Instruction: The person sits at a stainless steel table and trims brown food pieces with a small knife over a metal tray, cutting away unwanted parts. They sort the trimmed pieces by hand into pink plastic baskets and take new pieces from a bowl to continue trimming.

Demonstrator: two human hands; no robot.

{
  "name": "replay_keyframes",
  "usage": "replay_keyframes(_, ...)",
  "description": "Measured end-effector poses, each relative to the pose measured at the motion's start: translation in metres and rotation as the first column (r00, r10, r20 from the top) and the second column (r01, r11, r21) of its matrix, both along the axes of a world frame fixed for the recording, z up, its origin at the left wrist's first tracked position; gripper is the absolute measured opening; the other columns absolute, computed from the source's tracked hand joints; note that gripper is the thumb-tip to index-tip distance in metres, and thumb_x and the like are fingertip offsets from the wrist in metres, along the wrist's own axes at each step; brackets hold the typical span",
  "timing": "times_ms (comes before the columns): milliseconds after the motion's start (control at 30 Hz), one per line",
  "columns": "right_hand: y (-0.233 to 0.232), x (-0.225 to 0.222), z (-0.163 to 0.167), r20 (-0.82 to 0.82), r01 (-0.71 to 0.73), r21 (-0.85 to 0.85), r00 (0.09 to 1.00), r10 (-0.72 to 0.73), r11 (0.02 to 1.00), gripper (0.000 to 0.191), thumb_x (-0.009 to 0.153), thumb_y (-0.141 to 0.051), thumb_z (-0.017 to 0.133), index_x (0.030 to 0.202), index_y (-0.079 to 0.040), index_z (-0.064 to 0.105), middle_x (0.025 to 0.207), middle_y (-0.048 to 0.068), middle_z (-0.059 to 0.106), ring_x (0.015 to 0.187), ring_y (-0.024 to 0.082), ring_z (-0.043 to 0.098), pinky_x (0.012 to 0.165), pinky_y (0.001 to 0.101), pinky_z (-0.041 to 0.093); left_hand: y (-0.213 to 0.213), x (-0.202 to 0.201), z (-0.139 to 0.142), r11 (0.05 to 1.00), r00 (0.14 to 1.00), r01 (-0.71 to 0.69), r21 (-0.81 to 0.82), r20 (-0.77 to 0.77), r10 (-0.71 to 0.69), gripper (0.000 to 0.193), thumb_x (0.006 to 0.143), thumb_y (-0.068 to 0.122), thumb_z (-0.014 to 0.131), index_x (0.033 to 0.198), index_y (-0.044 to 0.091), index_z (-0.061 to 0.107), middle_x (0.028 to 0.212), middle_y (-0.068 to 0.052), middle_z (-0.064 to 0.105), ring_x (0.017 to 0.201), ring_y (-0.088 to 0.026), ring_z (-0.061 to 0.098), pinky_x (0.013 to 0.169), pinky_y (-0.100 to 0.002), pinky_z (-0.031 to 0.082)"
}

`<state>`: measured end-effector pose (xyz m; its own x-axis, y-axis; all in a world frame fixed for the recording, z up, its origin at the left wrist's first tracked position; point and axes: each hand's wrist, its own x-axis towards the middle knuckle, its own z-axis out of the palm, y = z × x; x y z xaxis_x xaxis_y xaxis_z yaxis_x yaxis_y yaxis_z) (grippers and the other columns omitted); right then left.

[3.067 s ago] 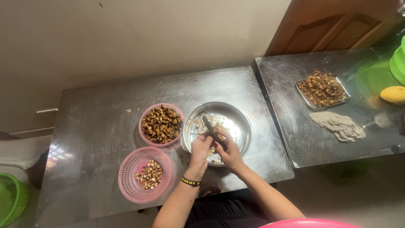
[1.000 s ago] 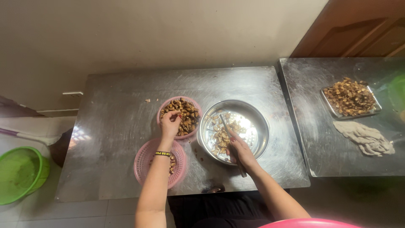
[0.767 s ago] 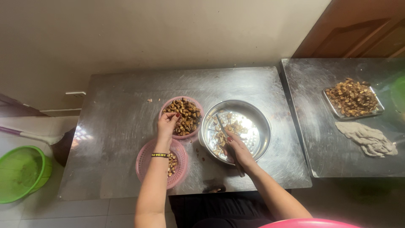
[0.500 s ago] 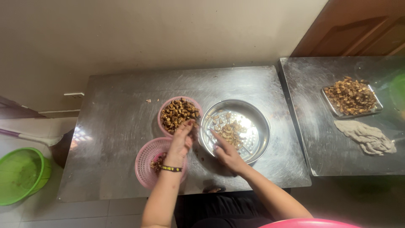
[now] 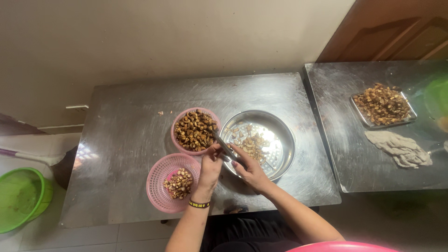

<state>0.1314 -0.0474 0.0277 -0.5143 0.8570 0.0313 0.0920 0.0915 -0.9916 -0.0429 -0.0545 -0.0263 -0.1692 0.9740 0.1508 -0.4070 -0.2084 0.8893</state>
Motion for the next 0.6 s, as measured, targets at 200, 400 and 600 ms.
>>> replay_keyframes(200,-0.001,0.005,0.019,0.145,-0.122,0.141,0.984,0.102,0.982,0.067,0.098,-0.021,0.06,0.16,-0.016,0.034,0.082,0.011,0.073,0.073,0.015,0.067,0.073,0.0291,0.052,-0.017,-0.006,0.029,0.999,0.955,-0.044,0.021,-0.294,0.048,0.03,0.098,-0.006,0.054,0.127,-0.003,0.062,0.115,-0.009,0.071,0.104,-0.013,0.067,0.093,-0.026,0.054)
replay_keyframes(400,0.001,0.009,0.021,0.244,-0.135,0.256,0.967,0.071,0.957,0.066,0.095,-0.02,0.061,0.156,-0.013,0.039,0.096,0.015,0.076,0.084,0.021,0.074,0.081,0.0323,0.056,-0.026,-0.016,0.05,0.995,0.918,0.043,-0.091,-0.389,-0.075,0.032,0.099,-0.001,0.055,0.13,-0.002,0.064,0.108,-0.007,0.074,0.092,-0.011,0.066,0.08,-0.024,0.053)
replay_keyframes(600,0.003,0.014,0.016,0.09,-0.163,0.336,0.986,0.141,0.928,0.054,0.1,-0.017,0.061,0.152,-0.01,0.048,0.117,0.015,0.075,0.101,0.022,0.074,0.089,0.0323,0.056,-0.024,-0.021,0.04,0.966,0.954,0.202,-0.158,-0.189,-0.231,0.024,0.101,0.001,0.057,0.123,-0.001,0.067,0.093,-0.001,0.069,0.075,-0.007,0.059,0.064,-0.022,0.048)
